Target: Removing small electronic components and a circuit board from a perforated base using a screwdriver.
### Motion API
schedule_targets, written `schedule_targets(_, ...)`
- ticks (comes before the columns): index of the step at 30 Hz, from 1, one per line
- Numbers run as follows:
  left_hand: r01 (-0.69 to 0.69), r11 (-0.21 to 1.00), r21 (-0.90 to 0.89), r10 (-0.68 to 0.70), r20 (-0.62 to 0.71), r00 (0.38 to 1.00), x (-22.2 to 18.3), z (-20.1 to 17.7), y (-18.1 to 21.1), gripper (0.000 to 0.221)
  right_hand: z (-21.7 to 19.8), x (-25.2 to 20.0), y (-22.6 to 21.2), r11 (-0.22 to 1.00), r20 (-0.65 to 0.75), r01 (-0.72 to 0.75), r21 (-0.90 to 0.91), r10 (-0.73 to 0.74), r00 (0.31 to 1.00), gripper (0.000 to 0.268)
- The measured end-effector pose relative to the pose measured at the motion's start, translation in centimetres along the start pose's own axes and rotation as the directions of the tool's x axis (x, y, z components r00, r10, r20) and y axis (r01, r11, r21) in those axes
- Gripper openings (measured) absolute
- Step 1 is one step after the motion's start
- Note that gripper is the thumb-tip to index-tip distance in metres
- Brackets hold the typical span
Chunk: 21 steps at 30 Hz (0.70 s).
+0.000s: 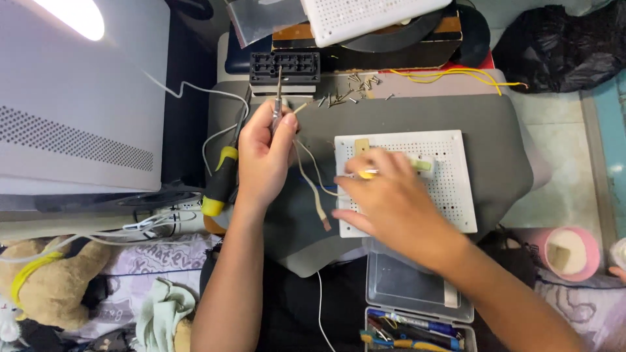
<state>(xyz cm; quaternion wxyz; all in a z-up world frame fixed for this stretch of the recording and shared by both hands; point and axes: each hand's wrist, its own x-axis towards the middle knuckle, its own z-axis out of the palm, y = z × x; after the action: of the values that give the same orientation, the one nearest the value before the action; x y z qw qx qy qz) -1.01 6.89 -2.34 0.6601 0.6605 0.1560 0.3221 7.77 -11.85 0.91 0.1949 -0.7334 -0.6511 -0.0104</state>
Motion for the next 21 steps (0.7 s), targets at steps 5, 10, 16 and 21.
schedule_targets(5, -0.023, 0.998, 0.063, 0.024, -0.027, 0.999, 0.1, -0.7, 0.4, 0.016, 3.6, 1.2, -0.1, 0.986, 0.08, 0.033, -0.165, -0.02, 0.997, 0.014)
schedule_targets(10, -0.018, 0.998, 0.064, 0.02, -0.022, 1.0, -0.2, -0.7, 0.5, 0.017, 3.1, 1.8, 0.7, 0.984, -0.055, 0.012, -0.177, -0.022, 0.998, 0.016)
schedule_targets(16, 0.048, 0.997, -0.062, -0.054, -0.103, 0.993, -0.7, 1.3, -0.4, 0.017, -1.9, 3.0, -0.6, 0.791, -0.005, -0.343, 0.506, 0.401, 0.916, 0.023)
schedule_targets(21, 0.192, 0.952, -0.239, -0.207, -0.039, 0.978, -1.5, 3.1, -0.6, 0.024, -1.3, 2.8, -1.1, 0.626, 0.146, -0.358, 0.693, 0.365, 0.92, 0.033)
